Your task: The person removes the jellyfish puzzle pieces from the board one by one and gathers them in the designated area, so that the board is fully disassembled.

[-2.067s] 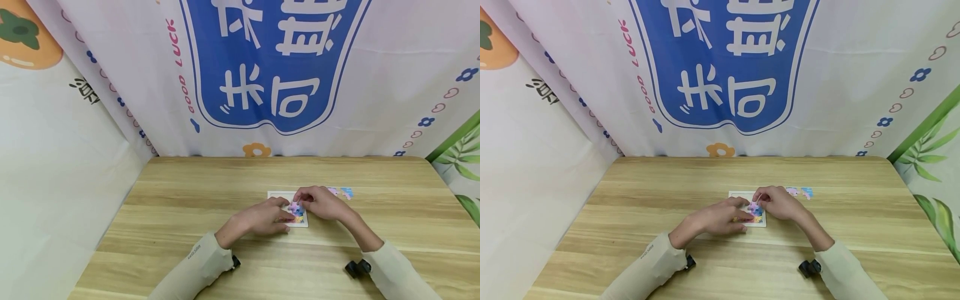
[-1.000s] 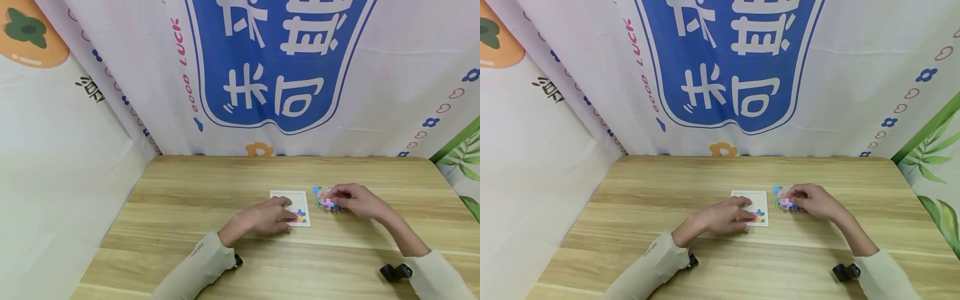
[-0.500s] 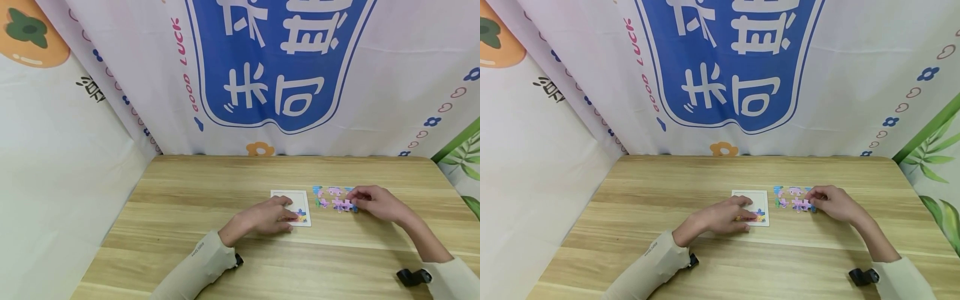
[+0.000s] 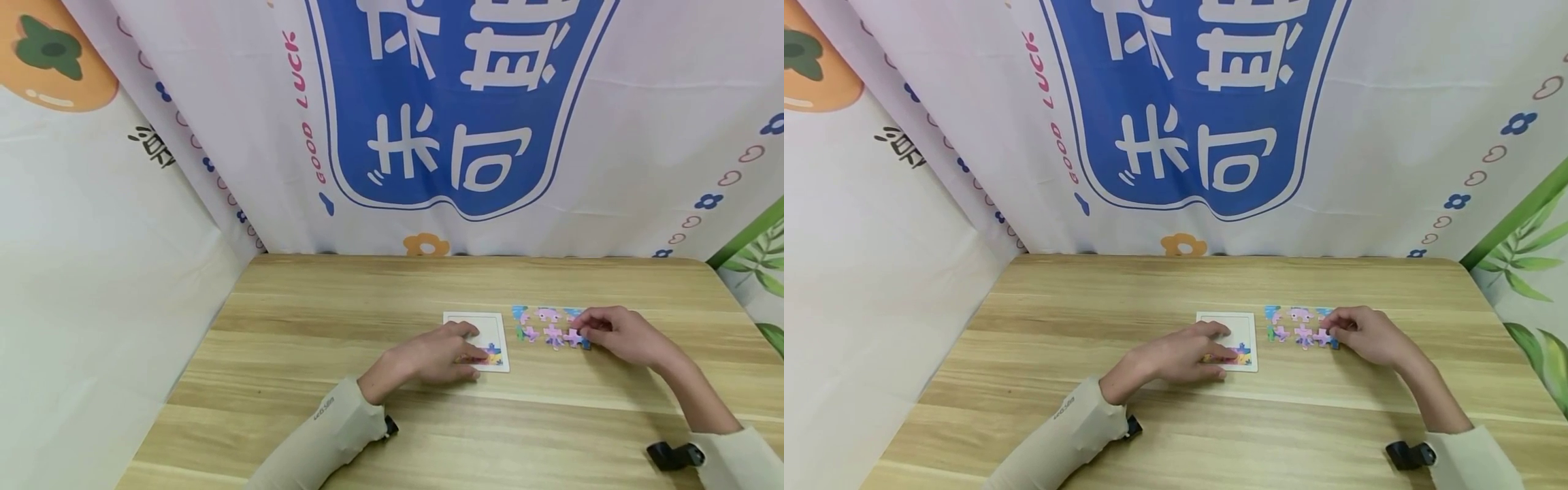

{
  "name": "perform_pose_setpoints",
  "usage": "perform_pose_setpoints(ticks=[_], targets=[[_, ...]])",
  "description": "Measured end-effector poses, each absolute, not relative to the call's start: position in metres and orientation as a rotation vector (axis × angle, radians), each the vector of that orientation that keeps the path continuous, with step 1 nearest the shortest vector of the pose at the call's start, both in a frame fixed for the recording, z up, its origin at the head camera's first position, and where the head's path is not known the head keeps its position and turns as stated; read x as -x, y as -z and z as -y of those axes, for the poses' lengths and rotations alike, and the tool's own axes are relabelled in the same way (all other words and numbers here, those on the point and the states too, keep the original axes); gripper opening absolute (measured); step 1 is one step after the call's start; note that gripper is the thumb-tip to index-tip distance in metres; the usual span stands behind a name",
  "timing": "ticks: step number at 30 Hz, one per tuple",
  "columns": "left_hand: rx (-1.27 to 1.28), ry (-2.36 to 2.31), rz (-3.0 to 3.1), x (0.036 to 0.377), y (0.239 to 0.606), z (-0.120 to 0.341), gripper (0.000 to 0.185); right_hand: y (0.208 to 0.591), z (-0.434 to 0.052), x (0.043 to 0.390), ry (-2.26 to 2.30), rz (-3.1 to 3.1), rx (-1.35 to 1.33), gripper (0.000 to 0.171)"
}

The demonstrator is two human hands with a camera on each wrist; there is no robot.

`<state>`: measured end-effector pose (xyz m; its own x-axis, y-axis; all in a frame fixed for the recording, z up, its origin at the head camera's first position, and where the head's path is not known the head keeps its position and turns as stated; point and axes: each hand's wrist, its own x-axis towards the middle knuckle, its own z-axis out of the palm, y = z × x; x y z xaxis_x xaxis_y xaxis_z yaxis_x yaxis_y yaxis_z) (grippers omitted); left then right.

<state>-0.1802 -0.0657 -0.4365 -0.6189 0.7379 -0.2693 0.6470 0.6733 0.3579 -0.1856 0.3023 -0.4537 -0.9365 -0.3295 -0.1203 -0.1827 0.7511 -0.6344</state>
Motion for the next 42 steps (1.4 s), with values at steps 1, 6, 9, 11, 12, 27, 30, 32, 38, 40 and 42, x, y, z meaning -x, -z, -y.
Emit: perform_pose_setpoints(ticks=[1, 6, 9, 11, 12, 27, 30, 32, 38, 40, 42], targets=[[-1.086, -0.316, -2.496, 0.1803, 0.4366, 0.0653, 0.044, 0.4541, -0.3023, 0.1858, 0.945, -2.732, 0.407, 0.016], [-1.078, -0.315, -2.501, 0.1805, 0.4366, 0.0646, 0.043, 0.4549, -0.3024, 0.1869, 0.916, -2.760, 0.421, 0.015], [-1.069, -0.318, -2.501, 0.1806, 0.4366, 0.0644, 0.043, 0.4549, -0.3021, 0.1869, 0.909, -2.769, 0.417, 0.014], [-1.062, -0.322, -2.499, 0.1806, 0.4365, 0.0641, 0.043, 0.4552, -0.3019, 0.1869, 0.902, -2.776, 0.407, 0.015], [-1.061, -0.323, -2.498, 0.1806, 0.4366, 0.0640, 0.043, 0.4553, -0.3021, 0.1867, 0.903, -2.776, 0.413, 0.015], [-1.064, -0.336, -2.497, 0.1801, 0.4365, 0.0652, 0.043, 0.4526, -0.3035, 0.1850, 0.884, -2.807, 0.403, 0.014], [-1.066, -0.337, -2.498, 0.1800, 0.4365, 0.0651, 0.042, 0.4524, -0.3036, 0.1842, 0.899, -2.794, 0.401, 0.014], [-1.063, -0.336, -2.498, 0.1800, 0.4363, 0.0650, 0.042, 0.4526, -0.3033, 0.1837, 0.907, -2.785, 0.400, 0.016], [-1.049, -0.337, -2.497, 0.1802, 0.4357, 0.0645, 0.042, 0.4539, -0.3021, 0.1830, 0.907, -2.787, 0.406, 0.019], [-1.043, -0.337, -2.496, 0.1805, 0.4360, 0.0643, 0.042, 0.4544, -0.3022, 0.1830, 0.908, -2.787, 0.406, 0.019], [-1.038, -0.338, -2.497, 0.1808, 0.4364, 0.0639, 0.042, 0.4550, -0.3027, 0.1831, 0.910, -2.787, 0.410, 0.020]])
